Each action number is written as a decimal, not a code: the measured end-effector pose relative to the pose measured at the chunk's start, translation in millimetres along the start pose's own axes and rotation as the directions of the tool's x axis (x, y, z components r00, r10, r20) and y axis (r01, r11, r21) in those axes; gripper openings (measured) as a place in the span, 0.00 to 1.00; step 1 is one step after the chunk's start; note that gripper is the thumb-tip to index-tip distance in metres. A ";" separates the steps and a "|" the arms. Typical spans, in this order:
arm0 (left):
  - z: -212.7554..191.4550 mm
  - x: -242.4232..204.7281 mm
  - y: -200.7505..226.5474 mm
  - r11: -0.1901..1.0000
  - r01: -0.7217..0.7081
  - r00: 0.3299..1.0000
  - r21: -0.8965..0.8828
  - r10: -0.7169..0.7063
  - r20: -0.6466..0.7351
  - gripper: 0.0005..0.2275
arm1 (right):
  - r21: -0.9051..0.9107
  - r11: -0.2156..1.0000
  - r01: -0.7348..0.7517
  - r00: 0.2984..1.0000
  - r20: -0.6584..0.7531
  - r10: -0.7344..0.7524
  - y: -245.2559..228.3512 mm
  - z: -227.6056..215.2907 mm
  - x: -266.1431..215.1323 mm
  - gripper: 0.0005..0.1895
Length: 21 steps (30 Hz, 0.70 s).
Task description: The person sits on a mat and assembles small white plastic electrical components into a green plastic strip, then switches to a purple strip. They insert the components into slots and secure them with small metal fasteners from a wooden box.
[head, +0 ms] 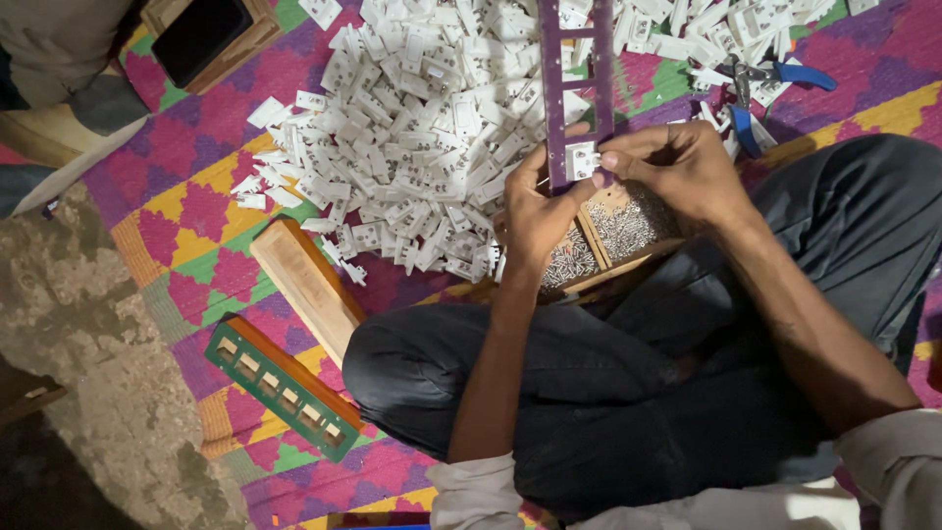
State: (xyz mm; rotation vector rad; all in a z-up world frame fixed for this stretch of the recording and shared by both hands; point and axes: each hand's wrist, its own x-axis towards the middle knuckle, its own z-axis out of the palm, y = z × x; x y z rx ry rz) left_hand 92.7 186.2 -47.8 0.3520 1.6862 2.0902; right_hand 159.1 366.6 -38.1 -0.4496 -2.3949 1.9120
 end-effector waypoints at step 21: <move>-14.8 -4.1 8.8 0.887 0.199 0.979 -0.418 -0.194 0.053 0.24 | -0.197 0.873 0.446 0.889 -0.011 -0.457 -4.0 7.9 -6.0 0.20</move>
